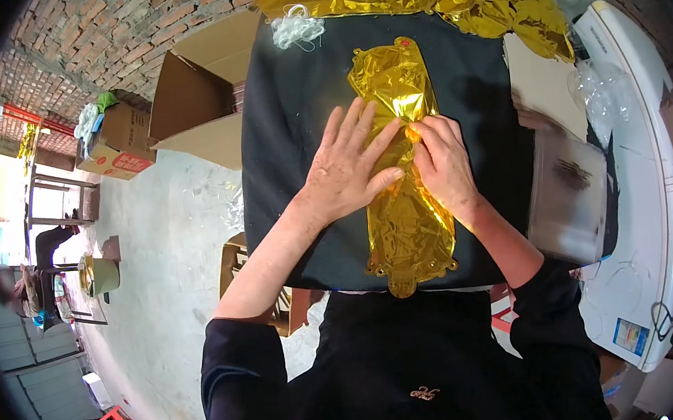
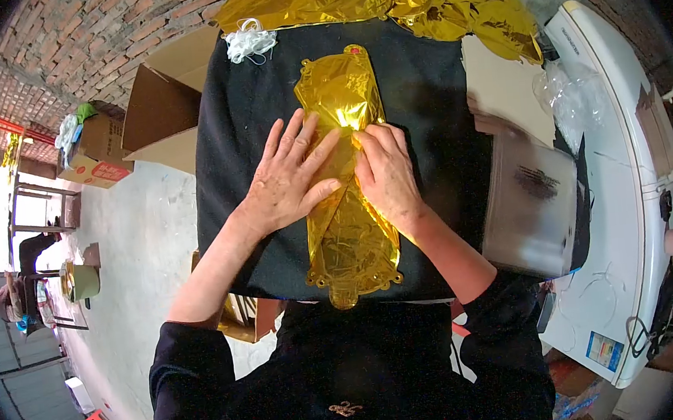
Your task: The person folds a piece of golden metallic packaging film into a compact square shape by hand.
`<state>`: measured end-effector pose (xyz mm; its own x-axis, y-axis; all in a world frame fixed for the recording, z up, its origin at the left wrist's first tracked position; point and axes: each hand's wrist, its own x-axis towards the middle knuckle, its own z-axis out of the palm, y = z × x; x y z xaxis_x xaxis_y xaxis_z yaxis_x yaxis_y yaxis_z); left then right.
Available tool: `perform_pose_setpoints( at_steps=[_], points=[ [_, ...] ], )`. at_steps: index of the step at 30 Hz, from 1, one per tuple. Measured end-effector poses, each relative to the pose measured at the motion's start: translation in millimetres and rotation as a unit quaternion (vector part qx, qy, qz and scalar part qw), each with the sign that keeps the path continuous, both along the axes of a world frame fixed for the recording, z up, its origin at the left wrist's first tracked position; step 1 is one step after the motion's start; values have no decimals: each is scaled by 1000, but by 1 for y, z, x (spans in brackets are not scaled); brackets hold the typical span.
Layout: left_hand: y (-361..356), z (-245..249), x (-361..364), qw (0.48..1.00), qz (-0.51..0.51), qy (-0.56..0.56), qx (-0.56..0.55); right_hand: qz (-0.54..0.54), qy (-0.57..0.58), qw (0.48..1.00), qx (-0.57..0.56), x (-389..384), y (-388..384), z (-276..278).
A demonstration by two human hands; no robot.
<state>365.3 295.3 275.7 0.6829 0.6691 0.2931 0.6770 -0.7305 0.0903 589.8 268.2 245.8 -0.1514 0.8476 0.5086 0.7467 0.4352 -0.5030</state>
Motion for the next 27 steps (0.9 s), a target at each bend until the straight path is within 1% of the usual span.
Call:
perform_pose_setpoints(
  at_steps=[5, 7, 10, 13, 16, 19, 23, 26, 27],
  points=[
    [5, -20, 6, 999, 26, -3, 23, 15, -14, 1000, -3, 1, 0, 2],
    [5, -24, 3, 999, 32, -19, 33, 18, -15, 1000, 0, 1, 0, 1],
    [4, -24, 2, 999, 34, -8, 40, 16, -23, 1000, -3, 1, 0, 2],
    [3, -20, 2, 999, 44, 22, 12, 11, -27, 1000, -8, 1, 0, 2],
    [3, -12, 7, 998, 36, -13, 56, 10, -22, 1000, -11, -1, -1, 2],
    [3, 1, 21, 998, 23, -62, 7, 15, -18, 1000, -20, 0, -2, 3],
    [11, -19, 41, 994, 15, -112, 6, 13, -21, 999, -23, -1, -2, 5],
    [14, -35, 44, 996, 30, -79, 7, 11, -19, 1000, -22, -1, -2, 4],
    [13, -33, 45, 997, 35, -67, 12, 9, -21, 1000, -16, -1, -2, 3]
  ],
)
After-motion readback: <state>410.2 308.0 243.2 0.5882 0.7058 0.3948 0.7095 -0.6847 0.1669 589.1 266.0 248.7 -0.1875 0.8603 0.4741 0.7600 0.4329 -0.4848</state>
